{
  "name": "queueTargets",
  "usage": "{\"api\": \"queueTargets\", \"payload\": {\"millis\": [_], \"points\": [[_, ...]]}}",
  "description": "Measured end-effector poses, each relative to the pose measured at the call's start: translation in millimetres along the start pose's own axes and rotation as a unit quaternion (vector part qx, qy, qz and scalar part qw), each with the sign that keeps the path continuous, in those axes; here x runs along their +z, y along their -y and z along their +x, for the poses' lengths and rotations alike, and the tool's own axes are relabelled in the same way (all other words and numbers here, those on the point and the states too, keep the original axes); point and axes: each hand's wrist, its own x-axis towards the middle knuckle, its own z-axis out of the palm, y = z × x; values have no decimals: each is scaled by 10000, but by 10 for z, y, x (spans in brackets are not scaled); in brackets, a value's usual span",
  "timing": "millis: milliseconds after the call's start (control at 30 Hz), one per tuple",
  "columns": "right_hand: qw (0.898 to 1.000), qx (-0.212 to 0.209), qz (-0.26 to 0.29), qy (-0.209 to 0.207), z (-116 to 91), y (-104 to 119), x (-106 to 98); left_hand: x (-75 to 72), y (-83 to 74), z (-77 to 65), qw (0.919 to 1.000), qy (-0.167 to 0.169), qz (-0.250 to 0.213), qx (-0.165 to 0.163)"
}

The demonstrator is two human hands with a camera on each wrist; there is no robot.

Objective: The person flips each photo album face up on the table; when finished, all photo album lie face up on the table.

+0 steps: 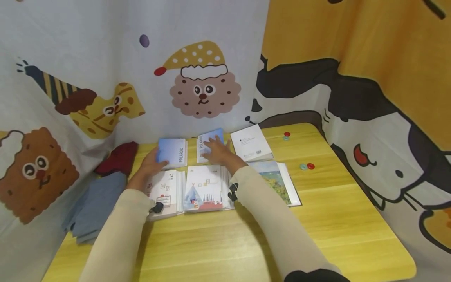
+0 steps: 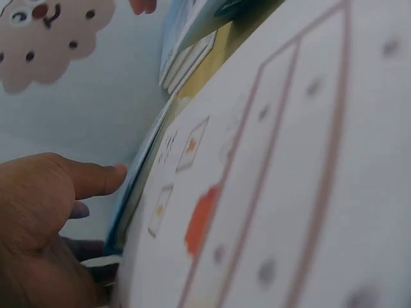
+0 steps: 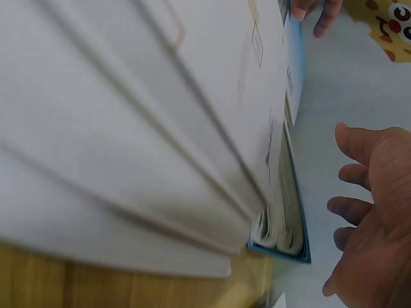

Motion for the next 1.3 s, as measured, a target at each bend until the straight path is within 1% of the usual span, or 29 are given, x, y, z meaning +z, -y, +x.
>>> {"api": "queueTargets", "payload": {"millis": [67, 167, 267, 400, 500, 567, 633, 733, 833, 967, 1100, 1200, 1300], "points": [[9999, 129, 45, 33, 0, -53, -13, 16, -78, -23, 9991, -117, 394, 115], [9994, 324, 132, 23, -8, -130, -40, 61, -261, -63, 9950, -268, 929, 230], [9985, 465, 290, -45, -23, -200, -47, 146, -445, -74, 9911, -276, 1241, 399], [9961, 569, 673, -69, -37, -287, -35, 314, -654, -48, 9941, -59, 908, 591], [9929, 645, 998, -19, -53, -336, -23, 463, -813, -25, 9963, 139, 411, 747], [9903, 723, 1184, 43, -73, -361, -14, 562, -911, -7, 9957, 315, 141, 854], [9884, 784, 1292, 114, -87, -381, 1, 656, -995, 0, 9946, 503, -13, 909], [9868, 811, 1384, 210, -108, -395, 22, 772, -1097, 0, 9924, 747, 21, 977], [9868, 782, 1401, 216, -123, -393, 34, 866, -1165, -5, 9915, 841, 188, 975], [9868, 829, 1384, 122, -153, -383, 25, 943, -1211, -7, 9925, 840, 262, 843], [9860, 890, 1412, 43, -193, -386, 6, 963, -1231, -15, 9927, 872, 258, 791], [9861, 800, 1455, -60, -214, -393, -11, 956, -1239, -30, 9921, 925, 173, 832], [9838, 647, 1640, -323, -226, -396, -31, 949, -1243, -45, 9916, 948, 1, 875]]}}
